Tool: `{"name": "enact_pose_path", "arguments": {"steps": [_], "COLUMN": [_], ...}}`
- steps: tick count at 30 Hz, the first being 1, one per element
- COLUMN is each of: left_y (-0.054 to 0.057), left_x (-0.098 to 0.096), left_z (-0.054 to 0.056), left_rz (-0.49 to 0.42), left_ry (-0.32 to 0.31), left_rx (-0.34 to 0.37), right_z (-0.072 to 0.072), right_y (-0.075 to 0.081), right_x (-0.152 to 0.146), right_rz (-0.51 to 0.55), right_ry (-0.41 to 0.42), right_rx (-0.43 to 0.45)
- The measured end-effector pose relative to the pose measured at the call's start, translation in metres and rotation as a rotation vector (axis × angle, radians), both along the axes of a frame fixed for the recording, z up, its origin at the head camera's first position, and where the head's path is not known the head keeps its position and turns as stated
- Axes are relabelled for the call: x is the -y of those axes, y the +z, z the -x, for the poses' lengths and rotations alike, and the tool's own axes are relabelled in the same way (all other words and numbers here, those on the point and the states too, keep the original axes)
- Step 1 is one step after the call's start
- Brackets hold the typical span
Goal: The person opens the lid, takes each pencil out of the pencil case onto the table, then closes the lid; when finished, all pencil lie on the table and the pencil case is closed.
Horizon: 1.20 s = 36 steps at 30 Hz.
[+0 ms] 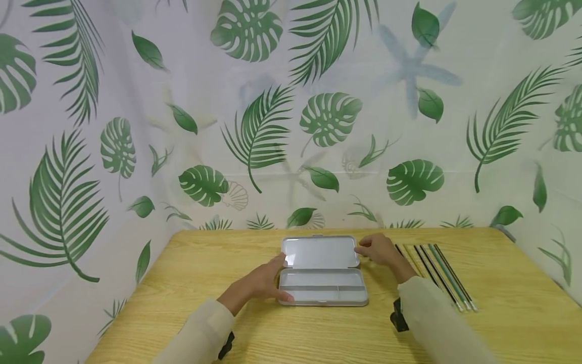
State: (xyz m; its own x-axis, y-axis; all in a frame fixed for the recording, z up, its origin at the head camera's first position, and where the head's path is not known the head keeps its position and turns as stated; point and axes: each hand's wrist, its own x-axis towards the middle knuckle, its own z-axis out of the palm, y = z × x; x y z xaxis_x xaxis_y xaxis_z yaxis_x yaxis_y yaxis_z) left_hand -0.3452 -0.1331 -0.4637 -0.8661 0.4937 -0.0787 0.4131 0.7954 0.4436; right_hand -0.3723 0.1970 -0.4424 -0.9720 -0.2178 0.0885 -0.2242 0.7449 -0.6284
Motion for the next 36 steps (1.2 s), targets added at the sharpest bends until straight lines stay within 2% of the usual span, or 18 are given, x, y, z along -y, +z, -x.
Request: {"name": "enact_pose_path", "arguments": {"steps": [3,6,9,13,16,18,20,23,26,28,31,33,36], "left_y": [-0.001,-0.003,-0.004,-0.004,-0.004,-0.004,-0.003,0.0,0.002,0.003,0.004,0.006,0.01], "left_x": [-0.002,-0.005,-0.007,-0.007,-0.004,-0.003,-0.001,0.0,-0.001,-0.002,-0.003,-0.005,-0.008], "left_z": [-0.001,-0.002,-0.004,-0.006,-0.008,-0.009,-0.01,-0.011,-0.013,-0.016,-0.021,-0.026,-0.031], "left_rz": [0.001,0.015,0.028,0.017,0.011,0.016,0.051,0.139,0.202,0.217,0.252,0.301,0.341], "left_ry": [-0.011,-0.018,-0.003,0.043,0.076,0.108,0.152,0.214,0.234,0.209,0.103,0.024,-0.067], "left_rx": [-0.033,-0.095,-0.137,-0.115,-0.083,-0.067,-0.091,-0.178,-0.282,-0.333,-0.385,-0.349,-0.249], "right_z": [0.004,0.005,0.004,0.0,-0.004,-0.009,-0.016,-0.03,-0.047,-0.057,-0.066,-0.068,-0.071], "right_y": [-0.004,-0.008,-0.011,-0.011,-0.01,-0.009,-0.006,0.001,0.009,0.014,0.016,0.012,0.004], "right_x": [0.002,0.001,-0.002,-0.006,-0.008,-0.008,-0.006,-0.002,0.001,0.001,0.002,0.003,0.007], "right_rz": [0.027,0.051,0.117,0.195,0.187,0.159,0.094,-0.033,-0.136,-0.161,-0.168,-0.175,-0.187], "right_ry": [-0.017,-0.037,-0.053,-0.023,0.017,0.038,0.061,0.097,0.142,0.183,0.231,0.255,0.248], "right_rx": [0.019,0.036,0.04,0.013,-0.043,-0.09,-0.163,-0.242,-0.213,-0.134,-0.058,-0.048,-0.053]}}
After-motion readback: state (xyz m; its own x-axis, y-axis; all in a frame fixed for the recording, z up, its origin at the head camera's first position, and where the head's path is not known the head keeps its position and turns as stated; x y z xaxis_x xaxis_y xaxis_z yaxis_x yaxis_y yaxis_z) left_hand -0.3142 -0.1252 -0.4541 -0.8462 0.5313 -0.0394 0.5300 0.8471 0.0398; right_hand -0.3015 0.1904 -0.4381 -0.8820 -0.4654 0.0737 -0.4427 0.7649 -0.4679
